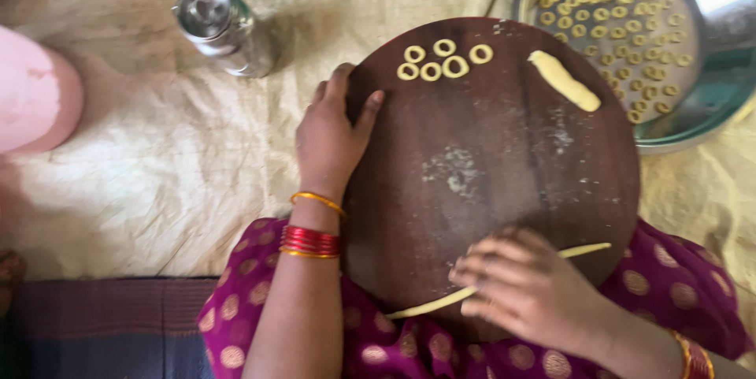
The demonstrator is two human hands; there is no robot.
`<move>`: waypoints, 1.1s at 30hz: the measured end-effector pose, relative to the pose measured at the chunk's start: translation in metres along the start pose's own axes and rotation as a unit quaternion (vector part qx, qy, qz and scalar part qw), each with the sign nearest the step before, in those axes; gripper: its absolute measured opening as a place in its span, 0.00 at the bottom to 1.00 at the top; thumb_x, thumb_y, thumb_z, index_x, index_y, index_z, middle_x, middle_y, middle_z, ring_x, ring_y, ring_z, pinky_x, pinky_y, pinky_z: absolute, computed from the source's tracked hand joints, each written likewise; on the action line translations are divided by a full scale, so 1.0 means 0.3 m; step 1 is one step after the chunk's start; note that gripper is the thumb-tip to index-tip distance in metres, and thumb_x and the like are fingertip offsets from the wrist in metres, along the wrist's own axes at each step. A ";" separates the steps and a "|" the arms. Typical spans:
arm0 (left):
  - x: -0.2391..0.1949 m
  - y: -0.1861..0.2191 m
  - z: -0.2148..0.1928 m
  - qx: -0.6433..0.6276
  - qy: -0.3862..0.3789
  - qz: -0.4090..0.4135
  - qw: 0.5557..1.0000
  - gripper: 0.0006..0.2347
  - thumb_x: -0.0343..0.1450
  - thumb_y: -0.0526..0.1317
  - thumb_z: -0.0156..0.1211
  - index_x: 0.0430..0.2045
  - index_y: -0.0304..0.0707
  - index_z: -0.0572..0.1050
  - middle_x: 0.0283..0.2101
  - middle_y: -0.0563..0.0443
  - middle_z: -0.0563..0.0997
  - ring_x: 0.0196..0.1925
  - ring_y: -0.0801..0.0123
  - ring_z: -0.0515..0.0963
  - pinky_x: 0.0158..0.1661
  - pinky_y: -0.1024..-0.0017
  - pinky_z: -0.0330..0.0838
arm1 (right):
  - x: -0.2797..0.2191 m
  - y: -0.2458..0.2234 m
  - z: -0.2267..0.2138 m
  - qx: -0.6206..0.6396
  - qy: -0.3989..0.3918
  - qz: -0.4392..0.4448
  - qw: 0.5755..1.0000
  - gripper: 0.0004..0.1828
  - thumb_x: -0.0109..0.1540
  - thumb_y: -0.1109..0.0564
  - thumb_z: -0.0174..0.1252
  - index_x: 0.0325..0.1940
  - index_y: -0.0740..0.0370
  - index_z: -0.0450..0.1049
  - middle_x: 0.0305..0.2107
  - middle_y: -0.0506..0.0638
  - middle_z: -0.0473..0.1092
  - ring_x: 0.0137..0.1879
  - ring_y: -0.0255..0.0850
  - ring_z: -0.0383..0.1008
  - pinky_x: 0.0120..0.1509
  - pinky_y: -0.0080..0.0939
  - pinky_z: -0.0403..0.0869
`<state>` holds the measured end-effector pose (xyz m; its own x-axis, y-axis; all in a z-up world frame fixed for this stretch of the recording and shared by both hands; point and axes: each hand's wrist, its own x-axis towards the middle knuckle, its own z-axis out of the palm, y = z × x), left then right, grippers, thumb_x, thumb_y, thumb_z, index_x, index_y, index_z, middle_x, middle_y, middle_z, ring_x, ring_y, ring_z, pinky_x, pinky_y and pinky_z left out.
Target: The person rolls small pieces of dough into thin ropes on a wooden board and joins the ends to form rings. The finished rings are placed on a metal tray nearby.
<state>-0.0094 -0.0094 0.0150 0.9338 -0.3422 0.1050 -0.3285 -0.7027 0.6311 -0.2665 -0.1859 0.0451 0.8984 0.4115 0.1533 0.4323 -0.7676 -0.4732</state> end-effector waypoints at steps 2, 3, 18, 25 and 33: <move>0.008 -0.003 0.002 -0.004 0.004 0.004 1.000 0.23 0.72 0.54 0.63 0.58 0.44 0.69 0.48 0.41 0.80 0.45 0.47 0.82 0.40 0.56 0.77 | 0.021 -0.026 0.018 -0.013 -0.021 -0.019 1.000 0.19 0.57 0.45 0.66 0.47 0.56 0.82 0.43 0.45 0.77 0.54 0.41 0.73 0.62 0.51 0.68; 0.007 -0.004 0.003 -0.004 0.006 0.005 1.000 0.23 0.72 0.54 0.63 0.58 0.44 0.70 0.48 0.41 0.80 0.45 0.46 0.82 0.40 0.55 0.76 | 0.026 -0.036 0.024 -0.020 -0.033 -0.026 0.999 0.19 0.57 0.46 0.65 0.47 0.56 0.81 0.42 0.46 0.77 0.53 0.41 0.73 0.61 0.50 0.69; 0.010 0.001 -0.005 -0.011 -0.014 -0.014 1.000 0.23 0.71 0.54 0.63 0.57 0.44 0.69 0.46 0.41 0.80 0.44 0.47 0.82 0.40 0.55 0.76 | 0.119 0.068 0.057 -0.032 0.094 0.133 0.986 0.11 0.59 0.49 0.66 0.40 0.57 0.83 0.31 0.46 0.80 0.36 0.36 0.77 0.45 0.40 0.76; 0.009 0.008 -0.009 -0.007 -0.002 0.004 1.000 0.22 0.72 0.53 0.63 0.57 0.44 0.70 0.49 0.42 0.80 0.46 0.46 0.81 0.40 0.55 0.76 | -0.066 0.089 -0.163 -0.135 0.012 0.188 0.973 0.25 0.52 0.43 0.66 0.51 0.52 0.81 0.47 0.46 0.76 0.53 0.43 0.74 0.57 0.48 0.73; 0.012 0.017 -0.015 0.006 -0.022 -0.015 1.000 0.22 0.72 0.52 0.63 0.58 0.45 0.70 0.50 0.42 0.80 0.43 0.48 0.82 0.40 0.55 0.75 | -0.196 0.134 -0.183 -0.117 0.046 0.247 0.961 0.13 0.51 0.53 0.67 0.39 0.54 0.82 0.43 0.43 0.76 0.53 0.46 0.74 0.56 0.47 0.74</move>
<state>-0.0070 -0.0114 0.0220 0.9364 -0.3470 0.0523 -0.3020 -0.7212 0.6234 -0.2977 -0.2680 0.0648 0.9967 -0.0693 0.0419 -0.0535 -0.9518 -0.3019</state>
